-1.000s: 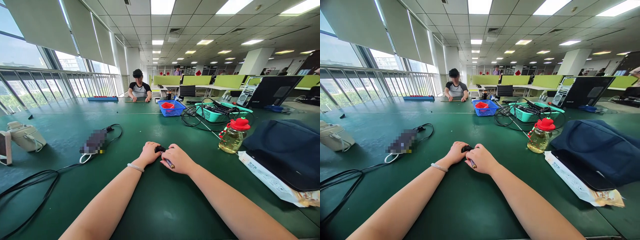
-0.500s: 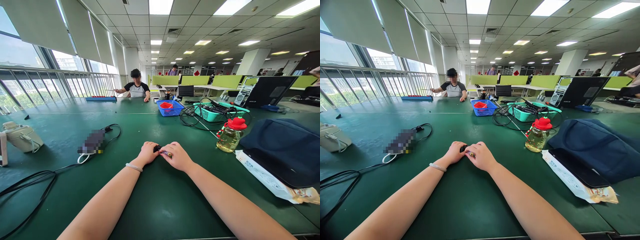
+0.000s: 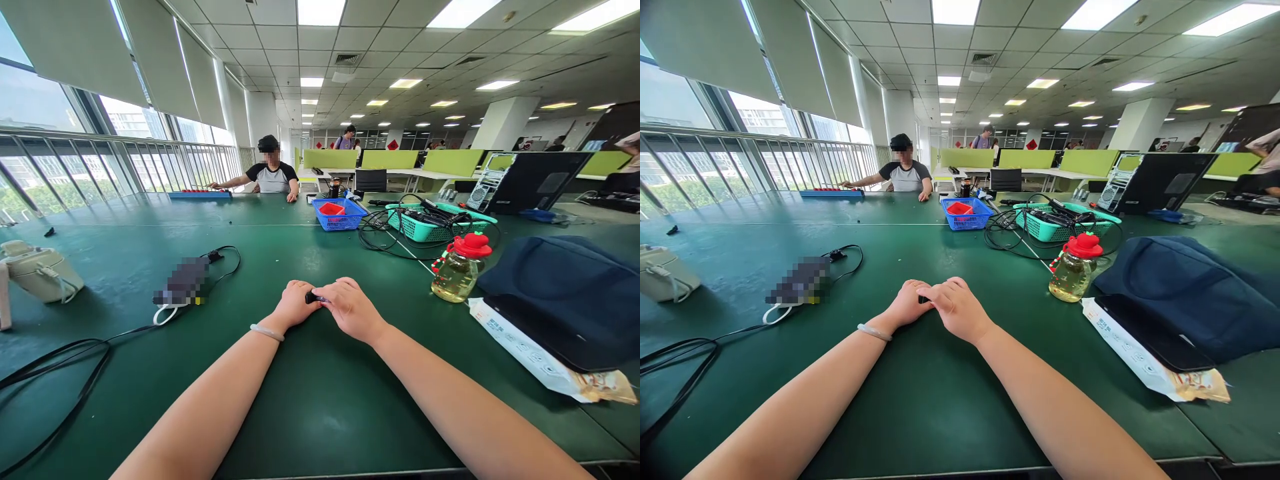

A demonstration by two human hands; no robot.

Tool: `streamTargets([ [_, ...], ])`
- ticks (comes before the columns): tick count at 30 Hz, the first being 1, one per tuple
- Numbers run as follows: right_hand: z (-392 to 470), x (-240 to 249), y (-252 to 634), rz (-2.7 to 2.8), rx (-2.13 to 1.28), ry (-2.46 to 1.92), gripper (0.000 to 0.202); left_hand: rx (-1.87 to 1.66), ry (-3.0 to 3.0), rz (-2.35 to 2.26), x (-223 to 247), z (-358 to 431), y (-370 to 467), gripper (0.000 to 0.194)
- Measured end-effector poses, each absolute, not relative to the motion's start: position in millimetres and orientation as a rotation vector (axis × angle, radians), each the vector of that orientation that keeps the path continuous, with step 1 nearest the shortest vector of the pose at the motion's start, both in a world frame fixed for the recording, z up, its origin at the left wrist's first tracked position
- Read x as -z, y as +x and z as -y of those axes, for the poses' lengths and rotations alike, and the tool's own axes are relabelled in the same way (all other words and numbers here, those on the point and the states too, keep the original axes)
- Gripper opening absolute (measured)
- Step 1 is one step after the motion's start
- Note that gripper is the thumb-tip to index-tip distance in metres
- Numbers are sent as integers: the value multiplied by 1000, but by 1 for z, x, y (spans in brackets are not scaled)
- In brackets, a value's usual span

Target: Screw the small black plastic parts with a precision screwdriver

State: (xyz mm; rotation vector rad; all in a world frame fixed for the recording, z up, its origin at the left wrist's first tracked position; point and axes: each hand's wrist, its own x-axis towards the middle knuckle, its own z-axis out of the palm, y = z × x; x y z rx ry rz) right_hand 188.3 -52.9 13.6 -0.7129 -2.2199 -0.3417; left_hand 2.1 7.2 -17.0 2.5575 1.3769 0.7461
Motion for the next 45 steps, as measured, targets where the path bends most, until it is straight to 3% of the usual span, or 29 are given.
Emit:
streamTargets([
  [10, 62, -15, 180, 2347, 234, -619, 64, -718, 2588, -1382, 23, -10, 0, 20],
  [32, 57, -12, 186, 2230, 225, -735, 38, -740, 2533, -1407, 18, -5, 2, 20],
  [39, 57, -11, 183, 2198, 242, -648, 59, -729, 2536, -1389, 17, -4, 2, 21],
  [45, 59, -11, 181, 2225, 337, -566, 65, -712, 2575, -1392, 20, -6, 2, 18],
])
